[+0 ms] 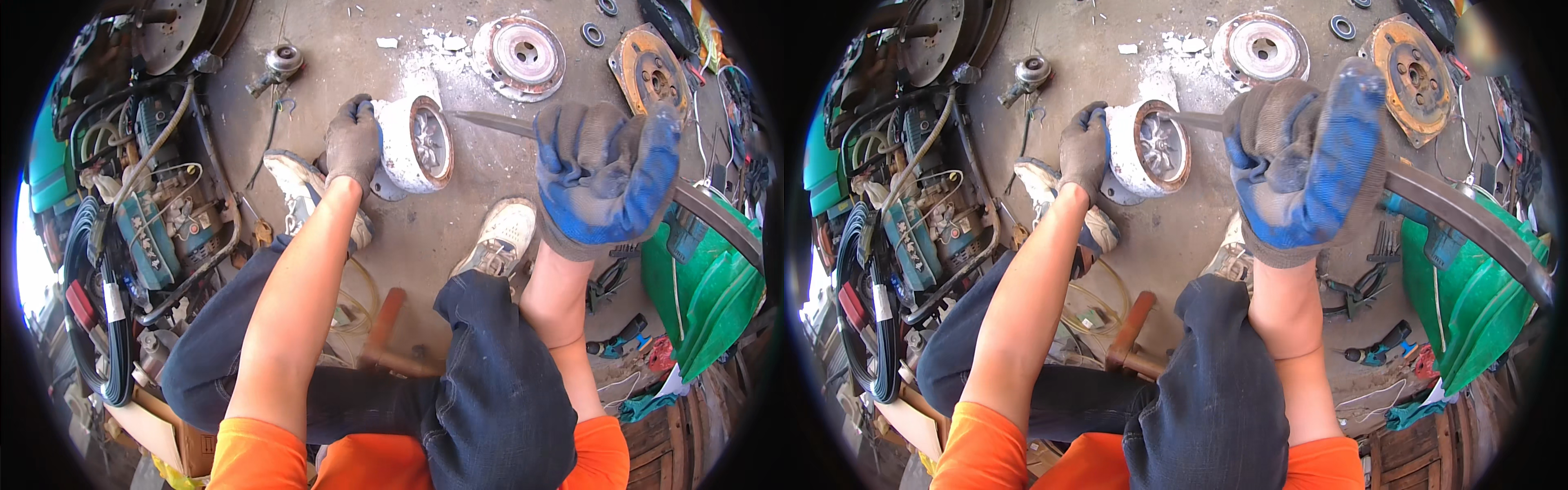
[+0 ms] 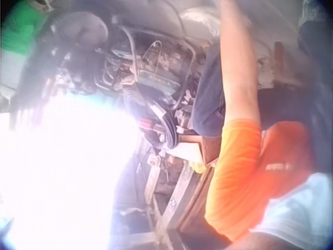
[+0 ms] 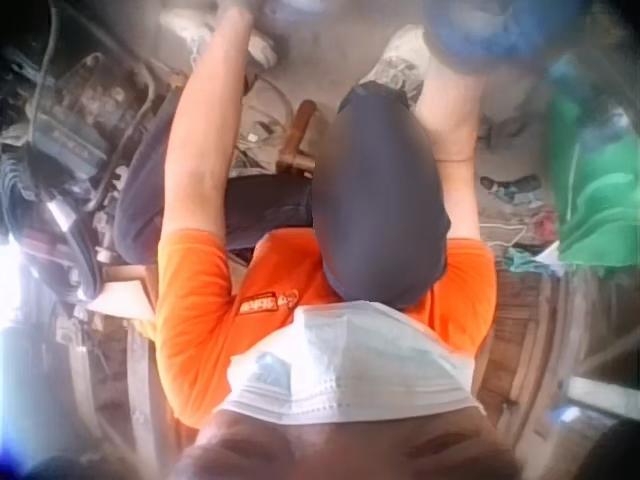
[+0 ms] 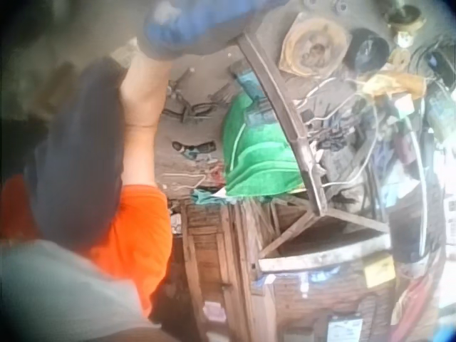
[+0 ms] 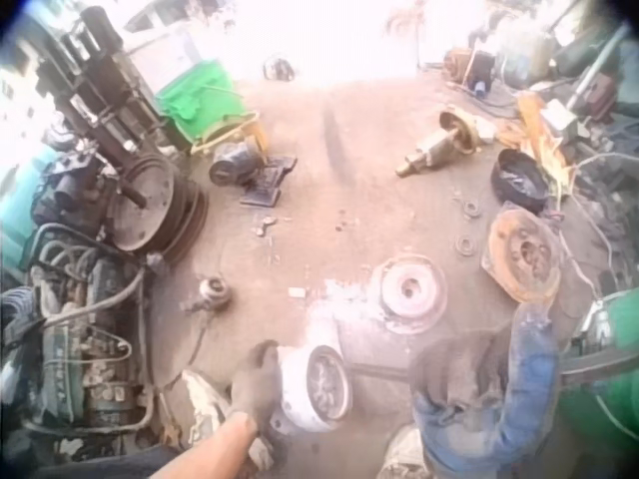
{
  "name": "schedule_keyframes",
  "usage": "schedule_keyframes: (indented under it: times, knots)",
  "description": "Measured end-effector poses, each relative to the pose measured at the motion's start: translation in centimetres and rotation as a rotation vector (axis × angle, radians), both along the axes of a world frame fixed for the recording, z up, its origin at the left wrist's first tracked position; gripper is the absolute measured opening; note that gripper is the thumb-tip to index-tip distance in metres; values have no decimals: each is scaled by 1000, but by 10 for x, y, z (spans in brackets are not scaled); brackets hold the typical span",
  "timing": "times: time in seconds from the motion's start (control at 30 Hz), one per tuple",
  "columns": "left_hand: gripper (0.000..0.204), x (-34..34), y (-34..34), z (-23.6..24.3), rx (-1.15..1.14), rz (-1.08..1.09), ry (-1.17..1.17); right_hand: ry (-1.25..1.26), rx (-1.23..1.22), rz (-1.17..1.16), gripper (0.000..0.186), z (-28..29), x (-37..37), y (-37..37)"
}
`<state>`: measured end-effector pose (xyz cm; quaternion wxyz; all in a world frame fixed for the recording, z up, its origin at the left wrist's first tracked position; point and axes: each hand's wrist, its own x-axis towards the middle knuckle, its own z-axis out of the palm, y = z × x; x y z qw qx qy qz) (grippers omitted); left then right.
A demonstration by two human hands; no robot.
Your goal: The person uses a hammer, pry bar, and impact driver to disassemble a white cylindrical mechanical housing, removing internal components and debris while seated on a low stool in a workshop.
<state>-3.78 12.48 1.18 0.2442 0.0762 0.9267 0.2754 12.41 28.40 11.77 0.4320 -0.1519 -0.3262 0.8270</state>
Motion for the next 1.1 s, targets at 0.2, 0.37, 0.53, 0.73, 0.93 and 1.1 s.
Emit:
schedule_keyframes:
  times: [0.2,0.37,0.53,0.73,0.93,1.1]
  knots:
    - [36,6,7,6,-5,32,-38,-365,-41,-24,34,-30,-3,-23]
    - [36,3,-1,6,-51,-3,-5,67,96,31,35,-2,8,-2]
    - [36,5,5,6,-22,20,-28,-302,-49,39,37,-47,0,-33]
    - [36,9,1,10,-54,-6,-13,88,119,-95,33,1,11,4]
    - [36,5,8,5,-10,37,-59,-380,-73,-49,31,-48,2,-35]
    - [36,5,-2,6,-47,27,-28,87,77,-41,34,-1,8,-1]
